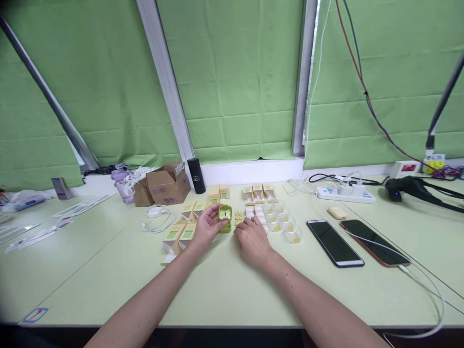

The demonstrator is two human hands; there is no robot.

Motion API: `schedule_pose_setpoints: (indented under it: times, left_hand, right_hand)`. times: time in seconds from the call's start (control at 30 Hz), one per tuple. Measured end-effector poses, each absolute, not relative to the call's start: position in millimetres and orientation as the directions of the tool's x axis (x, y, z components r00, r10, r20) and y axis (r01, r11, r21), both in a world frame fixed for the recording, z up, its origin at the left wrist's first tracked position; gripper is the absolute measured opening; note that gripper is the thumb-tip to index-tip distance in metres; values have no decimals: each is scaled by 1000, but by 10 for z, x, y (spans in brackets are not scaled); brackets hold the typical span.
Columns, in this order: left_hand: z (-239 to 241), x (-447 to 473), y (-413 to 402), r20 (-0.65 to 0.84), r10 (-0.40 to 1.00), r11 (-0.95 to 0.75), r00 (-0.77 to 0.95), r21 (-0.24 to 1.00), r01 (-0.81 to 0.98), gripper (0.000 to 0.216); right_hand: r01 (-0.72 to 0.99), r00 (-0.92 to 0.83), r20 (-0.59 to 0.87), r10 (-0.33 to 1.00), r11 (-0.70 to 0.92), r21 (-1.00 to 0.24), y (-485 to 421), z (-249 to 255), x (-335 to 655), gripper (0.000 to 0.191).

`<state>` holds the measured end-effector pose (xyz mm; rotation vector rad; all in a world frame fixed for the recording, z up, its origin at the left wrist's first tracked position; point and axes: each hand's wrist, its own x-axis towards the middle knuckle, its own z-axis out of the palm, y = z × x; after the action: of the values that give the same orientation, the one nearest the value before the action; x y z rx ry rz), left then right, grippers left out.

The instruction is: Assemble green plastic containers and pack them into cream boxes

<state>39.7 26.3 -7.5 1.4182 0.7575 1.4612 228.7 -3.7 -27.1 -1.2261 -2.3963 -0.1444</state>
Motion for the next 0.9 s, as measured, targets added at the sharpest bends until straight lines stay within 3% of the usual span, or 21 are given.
schedule_pose_setpoints:
  times: [0.13,0.27,0.47,0.67,0.9]
  left_hand:
    - [-74,393,269,404,911,-385,86,906,-173,59]
    - [-68,396,268,413,907,-399,83,905,-148,57]
    - [-98,385,278,412,907,-403,85,909,-103,55]
    - [-103,400,238,413,903,-411,121,911,-40,53]
    - [-64,456,141,369,918,-378,147,925,40,52]
  right_hand:
    - [758,-392,523,756,588,-282,-38,-273,2305,19]
    - [663,-327,632,703,647,-376,-54,-270,2315,21]
    - [299,-184,723,666,738,-604,-97,-151,2315,17]
    - [-86,9,513,858,512,-855,-14,-105,2322,29]
    - [-368,17,233,972,223,-903,36,-102,2308,54]
